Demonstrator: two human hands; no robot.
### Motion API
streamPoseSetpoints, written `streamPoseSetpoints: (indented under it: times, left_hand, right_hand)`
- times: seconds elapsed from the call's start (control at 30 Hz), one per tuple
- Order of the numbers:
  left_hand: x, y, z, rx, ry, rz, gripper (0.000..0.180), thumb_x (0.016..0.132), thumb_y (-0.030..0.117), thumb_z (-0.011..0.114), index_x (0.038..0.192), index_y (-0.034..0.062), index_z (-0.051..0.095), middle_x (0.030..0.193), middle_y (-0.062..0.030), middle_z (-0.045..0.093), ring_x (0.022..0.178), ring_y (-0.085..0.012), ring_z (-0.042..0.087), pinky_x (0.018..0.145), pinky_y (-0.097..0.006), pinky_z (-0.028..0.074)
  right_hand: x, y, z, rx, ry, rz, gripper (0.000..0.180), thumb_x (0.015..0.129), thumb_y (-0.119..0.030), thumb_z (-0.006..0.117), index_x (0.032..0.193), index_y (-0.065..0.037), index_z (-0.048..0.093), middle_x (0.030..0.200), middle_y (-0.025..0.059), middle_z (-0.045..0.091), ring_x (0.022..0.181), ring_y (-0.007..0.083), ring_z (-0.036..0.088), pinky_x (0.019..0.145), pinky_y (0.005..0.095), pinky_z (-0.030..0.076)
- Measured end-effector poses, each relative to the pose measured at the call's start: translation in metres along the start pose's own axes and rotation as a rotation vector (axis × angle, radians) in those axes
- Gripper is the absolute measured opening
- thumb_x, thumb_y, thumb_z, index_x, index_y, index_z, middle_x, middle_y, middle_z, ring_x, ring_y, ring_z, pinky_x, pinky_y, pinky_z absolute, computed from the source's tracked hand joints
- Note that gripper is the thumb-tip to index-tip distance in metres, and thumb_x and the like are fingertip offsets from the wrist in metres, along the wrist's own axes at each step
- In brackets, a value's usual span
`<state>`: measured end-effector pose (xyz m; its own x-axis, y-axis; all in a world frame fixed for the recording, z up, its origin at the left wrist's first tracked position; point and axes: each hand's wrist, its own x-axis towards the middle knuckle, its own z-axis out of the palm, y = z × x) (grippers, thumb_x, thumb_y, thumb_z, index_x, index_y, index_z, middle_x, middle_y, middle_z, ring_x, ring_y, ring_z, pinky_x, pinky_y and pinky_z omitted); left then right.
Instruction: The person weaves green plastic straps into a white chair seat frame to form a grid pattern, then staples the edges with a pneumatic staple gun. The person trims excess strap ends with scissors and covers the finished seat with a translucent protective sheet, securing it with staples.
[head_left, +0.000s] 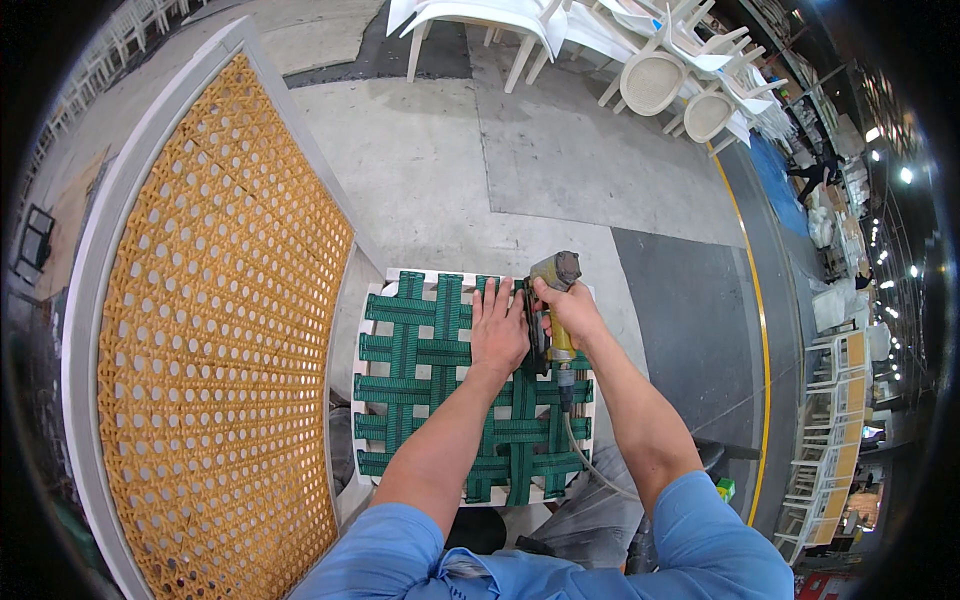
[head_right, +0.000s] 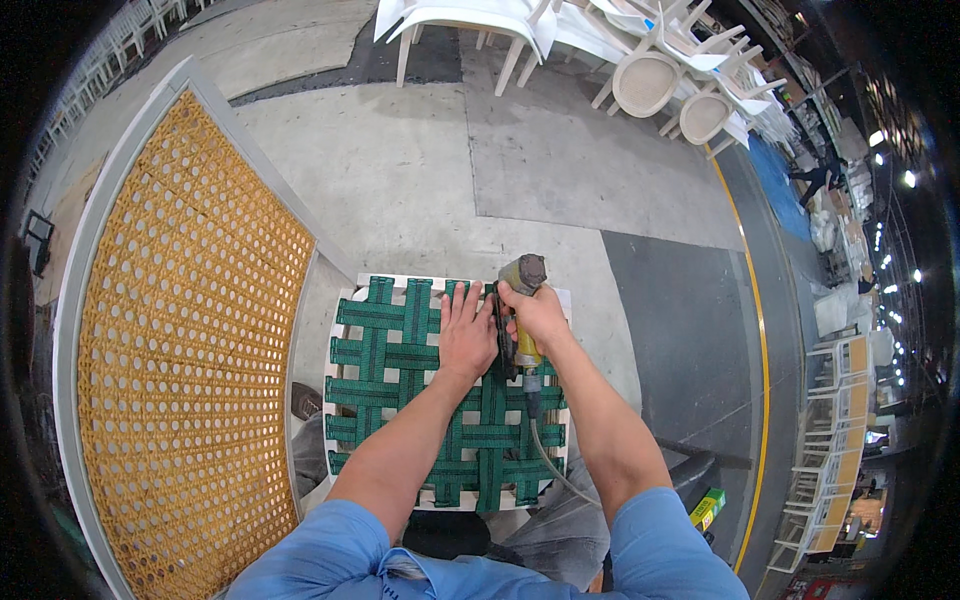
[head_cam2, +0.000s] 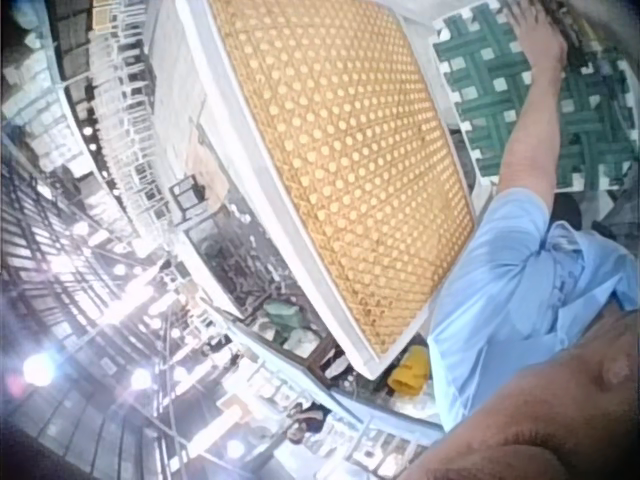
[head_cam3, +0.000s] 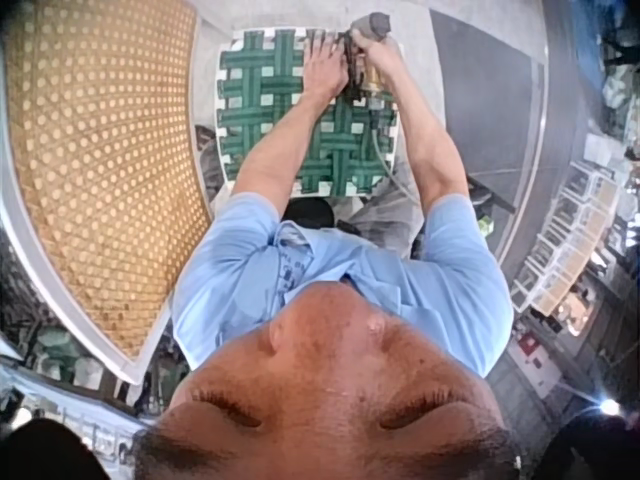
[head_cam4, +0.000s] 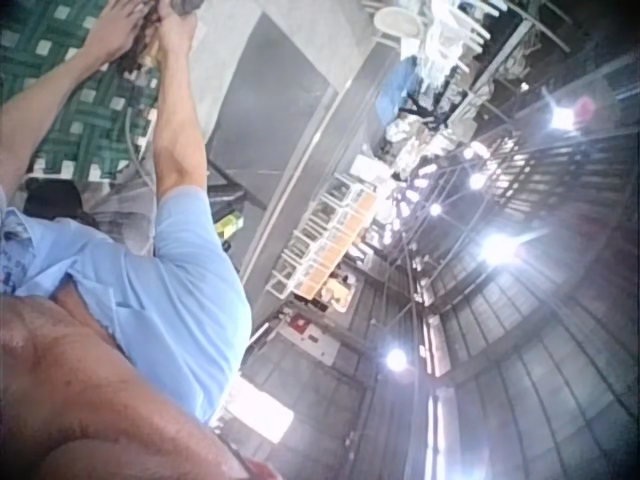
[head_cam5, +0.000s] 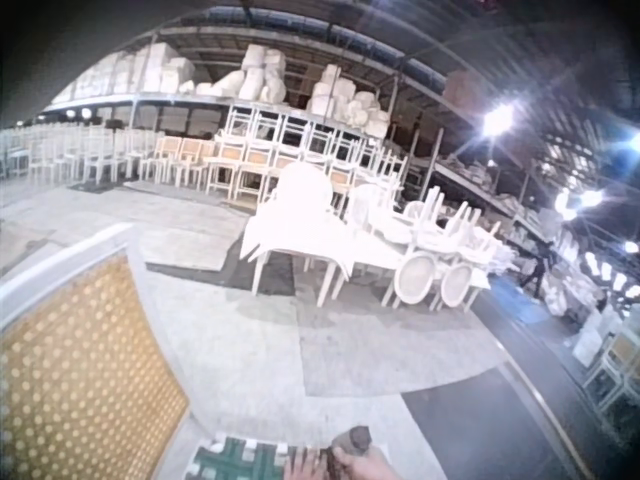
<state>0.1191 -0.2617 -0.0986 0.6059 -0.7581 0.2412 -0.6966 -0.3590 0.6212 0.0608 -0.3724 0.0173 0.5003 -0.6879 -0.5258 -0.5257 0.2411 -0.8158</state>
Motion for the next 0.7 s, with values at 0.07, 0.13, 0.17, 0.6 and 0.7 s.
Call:
streamPoseSetpoints:
  times: [0.07, 0.13, 0.17, 0.6, 0.7]
  left_hand:
    - [-0.001, 0.003, 0.001, -0.047, 0.024, 0.011, 0.043, 0.099, 0.022, 0.056, 0.139, 0.0078, 0.064, 0.160, -0.0144, 0.043, 0.153, -0.0376, 0.030, 0.127, -0.055, 0.019]
    - [-0.003, -0.001, -0.001, -0.058, 0.041, -0.004, 0.041, 0.098, 0.021, 0.057, 0.135, 0.0055, 0.065, 0.159, -0.0160, 0.043, 0.152, -0.0377, 0.031, 0.127, -0.053, 0.019]
    - [-0.003, -0.003, -0.001, -0.063, 0.049, -0.012, 0.041, 0.097, 0.020, 0.058, 0.134, 0.0043, 0.066, 0.158, -0.0168, 0.043, 0.152, -0.0378, 0.031, 0.128, -0.053, 0.020]
    - [-0.001, -0.004, -0.002, -0.149, 0.134, -0.007, 0.032, 0.092, 0.015, 0.061, 0.119, 0.0004, 0.071, 0.152, -0.0195, 0.049, 0.149, -0.0406, 0.037, 0.126, -0.054, 0.024]
    - [-0.002, -0.002, -0.002, -0.155, 0.117, -0.014, 0.031, 0.092, 0.015, 0.061, 0.118, 0.0001, 0.071, 0.151, -0.0196, 0.050, 0.148, -0.0409, 0.037, 0.125, -0.054, 0.025]
  right_hand:
    - [0.002, 0.004, -0.006, 0.000, 0.005, 0.005, 0.032, 0.097, -0.034, 0.075, 0.092, -0.004, 0.064, 0.076, 0.0049, 0.063, 0.051, 0.0156, 0.056, 0.045, 0.0325, 0.046]
    - [0.000, 0.002, 0.001, -0.017, 0.009, 0.009, 0.031, 0.097, -0.033, 0.075, 0.091, -0.004, 0.064, 0.075, 0.0048, 0.063, 0.050, 0.0156, 0.056, 0.044, 0.0323, 0.046]
    - [0.000, 0.000, 0.005, -0.026, 0.010, 0.012, 0.031, 0.097, -0.033, 0.075, 0.091, -0.004, 0.065, 0.075, 0.0048, 0.063, 0.050, 0.0156, 0.056, 0.044, 0.0322, 0.045]
    - [-0.002, 0.001, 0.005, -0.059, -0.003, 0.015, 0.030, 0.097, -0.033, 0.075, 0.094, -0.003, 0.067, 0.077, 0.0047, 0.065, 0.051, 0.0151, 0.057, 0.045, 0.0317, 0.047]
    - [-0.003, 0.001, 0.003, -0.069, 0.018, 0.010, 0.030, 0.097, -0.033, 0.075, 0.094, -0.004, 0.067, 0.077, 0.0047, 0.065, 0.051, 0.0152, 0.057, 0.045, 0.0318, 0.047]
